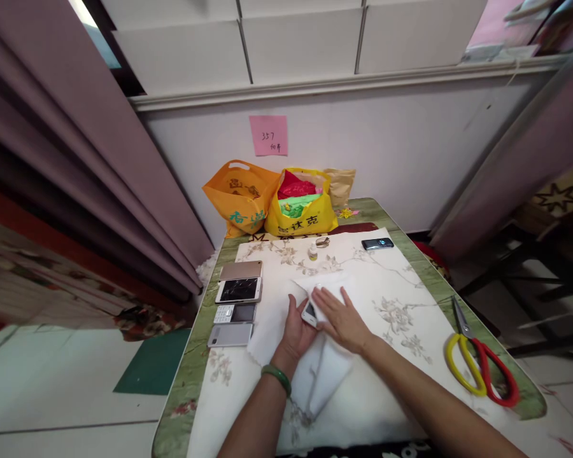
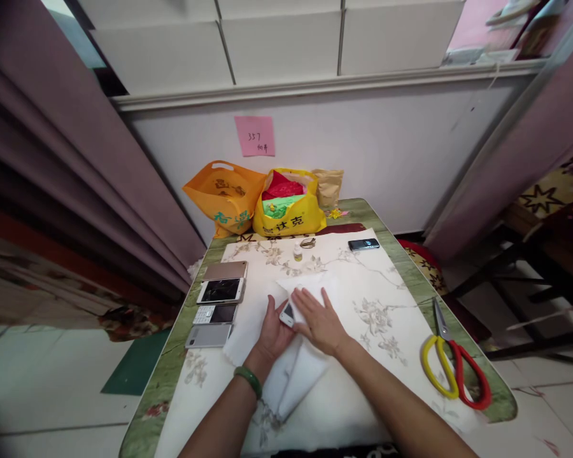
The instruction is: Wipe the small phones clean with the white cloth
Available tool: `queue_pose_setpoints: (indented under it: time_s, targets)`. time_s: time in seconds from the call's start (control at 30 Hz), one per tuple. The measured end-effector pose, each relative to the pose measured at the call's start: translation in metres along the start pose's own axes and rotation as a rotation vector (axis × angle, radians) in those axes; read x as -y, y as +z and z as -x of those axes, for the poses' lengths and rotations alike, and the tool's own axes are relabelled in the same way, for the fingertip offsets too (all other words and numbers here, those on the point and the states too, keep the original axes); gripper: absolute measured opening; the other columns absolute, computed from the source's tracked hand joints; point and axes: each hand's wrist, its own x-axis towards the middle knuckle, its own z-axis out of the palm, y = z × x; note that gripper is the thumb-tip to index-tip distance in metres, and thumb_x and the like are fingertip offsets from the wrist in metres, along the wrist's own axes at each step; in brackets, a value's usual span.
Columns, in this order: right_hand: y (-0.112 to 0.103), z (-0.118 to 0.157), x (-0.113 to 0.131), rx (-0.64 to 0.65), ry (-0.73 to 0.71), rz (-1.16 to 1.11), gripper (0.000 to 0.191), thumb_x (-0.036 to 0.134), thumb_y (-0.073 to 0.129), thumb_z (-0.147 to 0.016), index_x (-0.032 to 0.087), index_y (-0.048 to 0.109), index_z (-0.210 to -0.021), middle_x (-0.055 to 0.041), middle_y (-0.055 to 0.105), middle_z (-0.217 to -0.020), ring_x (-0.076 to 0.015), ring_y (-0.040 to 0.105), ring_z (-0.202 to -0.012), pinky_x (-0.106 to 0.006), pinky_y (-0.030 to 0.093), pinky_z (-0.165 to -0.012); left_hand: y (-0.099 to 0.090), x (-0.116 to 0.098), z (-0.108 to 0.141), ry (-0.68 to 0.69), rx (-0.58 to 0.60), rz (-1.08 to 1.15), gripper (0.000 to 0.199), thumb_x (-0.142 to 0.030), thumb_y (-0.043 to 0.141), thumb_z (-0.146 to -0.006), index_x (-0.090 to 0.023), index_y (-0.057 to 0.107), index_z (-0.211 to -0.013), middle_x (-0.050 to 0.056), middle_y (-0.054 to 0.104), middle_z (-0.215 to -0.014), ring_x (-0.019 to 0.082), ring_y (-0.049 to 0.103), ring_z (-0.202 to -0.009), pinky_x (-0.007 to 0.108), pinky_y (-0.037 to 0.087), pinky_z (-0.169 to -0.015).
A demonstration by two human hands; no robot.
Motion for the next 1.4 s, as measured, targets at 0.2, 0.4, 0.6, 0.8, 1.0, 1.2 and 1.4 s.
queue_pose_setpoints:
  time_s: [0.2, 0.4, 0.6, 0.8, 1.0, 1.2, 1.4]
  targets:
    - [0.003, -0.002, -0.003, 0.061, -0.187, -0.102, 0.073, 0.056, 0.042, -0.093, 0.026, 0.011, -0.151, -0.0069, 0.025, -0.154, -0.026, 0.02, -0.143, -0.054, -0.001, -0.115, 0.001, 0.001, 0.003, -0.001, -0.084, 0.002, 0.059, -0.06, 0.052, -0.083, -0.01, 0.063, -0.112, 0.016, 0.069, -0.108, 0.028, 0.063, -0.106, 0.043, 0.044, -0.1]
    - [0.009, -0.021, -0.027, -0.309, 0.291, -0.525, 0.05, 0.045, 0.032, -0.098, 0.025, 0.042, -0.142, -0.007, 0.045, -0.145, -0.0235, 0.038, -0.135, -0.05, 0.026, -0.112, 0.003, 0.003, 0.004, 0.053, 0.021, -0.088, 0.043, -0.043, 0.06, -0.085, -0.012, 0.064, -0.115, 0.013, 0.069, -0.113, 0.023, 0.063, -0.106, 0.036, 0.044, -0.099]
    - [0.001, -0.035, -0.027, -0.422, 0.448, -0.967, 0.039, 0.05, 0.058, -0.084, 0.02, 0.07, -0.106, -0.006, 0.072, -0.099, -0.0234, 0.066, -0.087, -0.036, 0.052, -0.079, 0.001, 0.008, 0.005, 0.138, 0.006, -0.242, 0.042, -0.02, 0.074, -0.072, -0.016, 0.065, -0.112, 0.01, 0.069, -0.11, 0.019, 0.065, -0.097, 0.032, 0.046, -0.092]
    - [0.017, -0.035, -0.03, -0.585, 0.649, -1.156, 0.046, 0.056, 0.064, -0.075, 0.014, 0.069, -0.092, -0.0064, 0.071, -0.08, -0.0194, 0.061, -0.066, -0.03, 0.05, -0.061, 0.008, 0.004, -0.004, 0.277, -0.141, -0.702, 0.028, -0.033, 0.076, -0.067, -0.017, 0.064, -0.087, 0.001, 0.068, -0.077, 0.013, 0.059, -0.062, 0.023, 0.043, -0.06]
    - [0.028, -0.032, -0.025, -0.593, 0.597, -1.141, 0.043, 0.055, 0.061, -0.078, 0.015, 0.067, -0.09, -0.0041, 0.067, -0.077, -0.0181, 0.057, -0.067, -0.028, 0.048, -0.064, 0.025, -0.015, -0.016, 0.33, -0.101, -1.293, 0.039, -0.05, 0.059, -0.076, -0.017, 0.055, -0.057, -0.002, 0.051, -0.053, 0.012, 0.044, -0.052, 0.024, 0.03, -0.05]
    - [0.022, -0.03, -0.023, -0.675, 0.606, -0.949, 0.043, 0.057, 0.047, -0.086, 0.018, 0.057, -0.072, 0.0017, 0.053, -0.063, -0.0147, 0.046, -0.062, -0.026, 0.042, -0.061, 0.036, -0.003, -0.025, 0.477, -0.235, -1.396, 0.046, -0.052, 0.049, -0.081, -0.019, 0.043, -0.049, -0.003, 0.039, -0.048, 0.012, 0.035, -0.053, 0.025, 0.025, -0.052]
    - [0.022, -0.026, -0.023, -0.742, 0.639, -0.998, 0.044, 0.06, 0.041, -0.089, 0.021, 0.047, -0.069, 0.0039, 0.044, -0.063, -0.014, 0.041, -0.063, -0.025, 0.04, -0.061, 0.042, 0.005, -0.025, 0.553, -0.248, -1.4, 0.045, -0.052, 0.047, -0.083, -0.02, 0.044, -0.052, -0.003, 0.04, -0.05, 0.013, 0.036, -0.054, 0.026, 0.025, -0.054]
